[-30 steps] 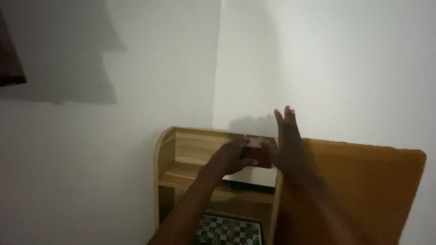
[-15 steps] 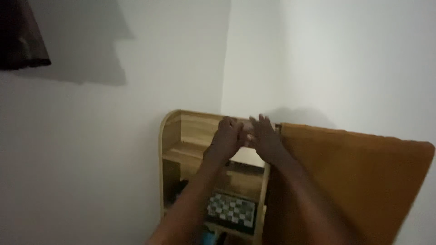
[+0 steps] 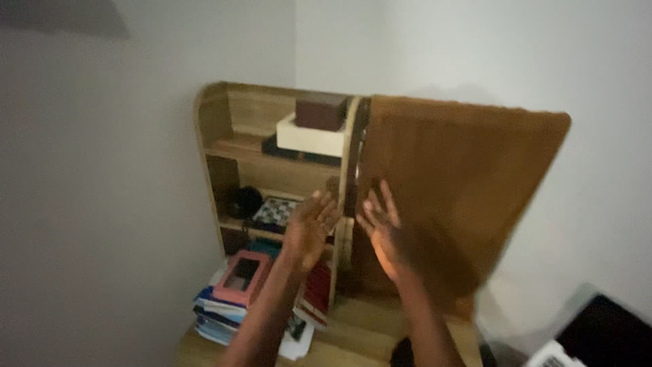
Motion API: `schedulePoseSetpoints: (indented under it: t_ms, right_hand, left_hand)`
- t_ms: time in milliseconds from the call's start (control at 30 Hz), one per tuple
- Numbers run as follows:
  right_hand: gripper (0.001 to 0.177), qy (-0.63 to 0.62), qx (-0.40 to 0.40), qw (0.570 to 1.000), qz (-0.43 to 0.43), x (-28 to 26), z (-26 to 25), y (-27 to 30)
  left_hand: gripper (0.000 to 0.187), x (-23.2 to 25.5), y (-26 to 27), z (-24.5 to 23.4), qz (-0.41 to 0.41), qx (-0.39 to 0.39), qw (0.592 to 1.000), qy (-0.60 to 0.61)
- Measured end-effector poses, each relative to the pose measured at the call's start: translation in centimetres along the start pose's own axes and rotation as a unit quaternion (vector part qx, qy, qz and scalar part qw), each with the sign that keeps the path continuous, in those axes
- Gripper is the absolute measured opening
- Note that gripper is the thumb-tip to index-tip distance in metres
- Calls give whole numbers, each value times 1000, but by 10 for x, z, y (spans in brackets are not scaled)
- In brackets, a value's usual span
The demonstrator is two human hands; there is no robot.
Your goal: Organizing various boxes, papers, and books on a wooden shelf and desk area.
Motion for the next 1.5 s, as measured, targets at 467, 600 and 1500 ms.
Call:
schedulePoseSetpoints:
  t_ms: [467,600,1500]
  right_hand:
    - [80,-184,309,928,100,45,-119,308]
    - [73,-154,344,921,101,22,-136,370]
    - [70,-102,495,862,40,-58,-471,778]
  left_hand:
    - [62,-210,159,91,-247,-12,858,450]
    - [58,-258,213,128,-330,-4,818,471]
    - [49,-500,448,386,-463,-20,807,366]
Point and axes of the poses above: each hand's wrist, its own y-axis away from the middle knuckle, its own z-axis out of the palm, x = y × z, the point moved 5 cm from there along -y, towards the middle knuckle, and after that the axes turned 14 degrees about y, right-handed, at the moved point
